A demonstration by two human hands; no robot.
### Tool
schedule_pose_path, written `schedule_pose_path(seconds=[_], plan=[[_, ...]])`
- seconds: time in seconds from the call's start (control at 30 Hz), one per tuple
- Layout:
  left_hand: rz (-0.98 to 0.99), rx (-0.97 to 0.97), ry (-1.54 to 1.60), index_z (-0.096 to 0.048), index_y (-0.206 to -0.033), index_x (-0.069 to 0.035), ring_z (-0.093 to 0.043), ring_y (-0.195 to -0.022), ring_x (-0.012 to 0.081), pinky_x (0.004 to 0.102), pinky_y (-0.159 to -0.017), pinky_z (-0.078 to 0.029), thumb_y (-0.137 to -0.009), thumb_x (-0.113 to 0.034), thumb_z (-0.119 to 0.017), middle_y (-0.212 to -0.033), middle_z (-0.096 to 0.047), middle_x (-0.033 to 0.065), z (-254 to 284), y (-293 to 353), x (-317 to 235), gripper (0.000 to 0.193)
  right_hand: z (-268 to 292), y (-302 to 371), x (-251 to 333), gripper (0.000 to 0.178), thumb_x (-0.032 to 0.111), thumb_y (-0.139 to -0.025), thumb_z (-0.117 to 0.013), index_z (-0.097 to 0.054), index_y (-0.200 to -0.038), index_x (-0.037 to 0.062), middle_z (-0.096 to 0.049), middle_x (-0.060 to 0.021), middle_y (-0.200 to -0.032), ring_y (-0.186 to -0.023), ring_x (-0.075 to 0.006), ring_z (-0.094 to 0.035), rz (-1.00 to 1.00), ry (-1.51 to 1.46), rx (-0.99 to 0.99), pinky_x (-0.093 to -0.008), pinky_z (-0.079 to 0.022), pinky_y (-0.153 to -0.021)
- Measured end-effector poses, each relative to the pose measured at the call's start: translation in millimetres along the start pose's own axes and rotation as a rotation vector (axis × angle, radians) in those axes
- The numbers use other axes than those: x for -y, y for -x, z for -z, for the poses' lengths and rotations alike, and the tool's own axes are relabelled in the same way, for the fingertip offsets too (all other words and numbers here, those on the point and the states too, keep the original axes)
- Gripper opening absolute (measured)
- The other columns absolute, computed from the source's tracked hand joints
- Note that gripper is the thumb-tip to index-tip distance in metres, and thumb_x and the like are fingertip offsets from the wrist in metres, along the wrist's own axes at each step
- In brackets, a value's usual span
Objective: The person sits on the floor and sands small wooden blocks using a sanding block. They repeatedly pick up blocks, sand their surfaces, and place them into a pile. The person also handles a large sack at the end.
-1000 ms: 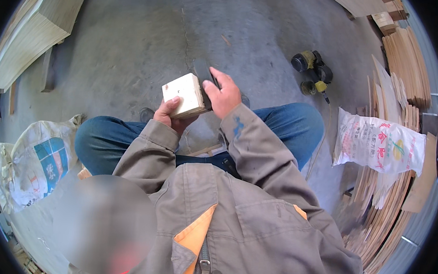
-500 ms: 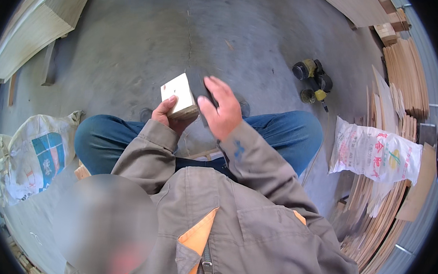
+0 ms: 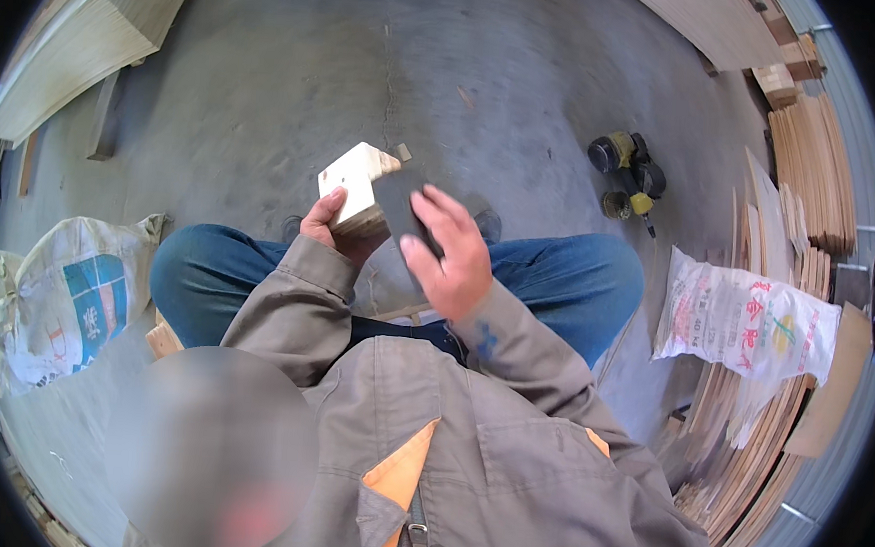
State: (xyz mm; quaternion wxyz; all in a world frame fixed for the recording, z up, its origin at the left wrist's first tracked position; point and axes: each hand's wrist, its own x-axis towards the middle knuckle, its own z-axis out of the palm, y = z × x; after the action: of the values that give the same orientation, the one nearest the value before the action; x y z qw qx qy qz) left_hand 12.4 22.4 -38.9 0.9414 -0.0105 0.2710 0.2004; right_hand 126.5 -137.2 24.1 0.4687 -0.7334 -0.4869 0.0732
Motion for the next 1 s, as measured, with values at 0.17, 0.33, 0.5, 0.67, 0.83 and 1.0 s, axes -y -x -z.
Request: schedule_pose_path(seconds=[0.17, 0.33, 0.5, 0.67, 0.83, 1.0], plan=[[0.092, -0.003, -0.183, -0.047, -0.149, -0.008, -0.057, -0.129, 0.0406, 0.0612, -0.113, -0.040, -0.083, -0.024, -0.071, -0.143, -0.058, 0.0168, -7, 15, 15, 0.072, -13, -55, -52, 0.047, 0.021, -0.092, -0.067, -0.062, -0.133, -0.0027, -0.060, -0.0244, -0.139, -0.129, -0.0375, -0.057, -0.239, 0.009, -0.051, -0.0413, -0.044, -0.111], [0.005, -0.016, -0.085, -0.050, -0.147, -0.006, -0.057, -0.129, 0.0408, 0.0619, -0.112, -0.041, -0.087, -0.030, -0.067, -0.140, -0.060, 0.0174, 5, 3, 8, 0.067, -2, -26, -21, 0.050, 0.021, -0.091, -0.070, -0.062, -0.135, 0.0001, -0.058, -0.0282, -0.138, -0.124, -0.0420, -0.058, -0.022, 0.058, -0.036, -0.0462, -0.046, -0.107], [-0.022, -0.025, 0.003, -0.045, -0.150, -0.004, -0.054, -0.132, 0.0429, 0.0626, -0.114, -0.039, -0.089, -0.025, -0.062, -0.145, -0.056, 0.0206, 1, 0, -4, 0.066, 2, 7, 7, 0.051, 0.018, -0.086, -0.074, -0.063, -0.134, 0.0031, -0.058, -0.0260, -0.138, -0.114, -0.0421, -0.062, 0.084, 0.046, 0.026, -0.0453, -0.049, -0.101], [0.086, -0.016, -0.078, -0.045, -0.150, -0.006, -0.053, -0.132, 0.0434, 0.0628, -0.115, -0.037, -0.088, -0.025, -0.063, -0.145, -0.055, 0.0201, -1, 8, 12, 0.068, -10, -48, -44, 0.046, 0.019, -0.091, -0.069, -0.063, -0.133, -0.0018, -0.060, -0.0256, -0.138, -0.128, -0.0375, -0.059, -0.140, 0.066, -0.030, -0.0412, -0.046, -0.109], [0.027, -0.056, -0.100, -0.046, -0.151, -0.008, -0.054, -0.132, 0.0418, 0.0621, -0.114, -0.038, -0.087, -0.028, -0.064, -0.144, -0.056, 0.0190, -14, 13, 13, 0.069, -7, -39, -46, 0.048, 0.020, -0.091, -0.070, -0.063, -0.134, -0.0005, -0.058, -0.0267, -0.139, -0.126, -0.0393, -0.059, -0.129, 0.075, -0.012, -0.0432, -0.046, -0.108], [-0.001, -0.006, 0.002, -0.044, -0.151, -0.004, -0.052, -0.134, 0.0439, 0.0631, -0.116, -0.037, -0.088, -0.027, -0.063, -0.147, -0.054, 0.0212, -1, 1, -2, 0.070, 2, 0, -1, 0.049, 0.021, -0.088, -0.073, -0.064, -0.133, 0.0036, -0.058, -0.0268, -0.138, -0.116, -0.0427, -0.062, -0.021, 0.022, 0.053, -0.0465, -0.050, -0.100]])
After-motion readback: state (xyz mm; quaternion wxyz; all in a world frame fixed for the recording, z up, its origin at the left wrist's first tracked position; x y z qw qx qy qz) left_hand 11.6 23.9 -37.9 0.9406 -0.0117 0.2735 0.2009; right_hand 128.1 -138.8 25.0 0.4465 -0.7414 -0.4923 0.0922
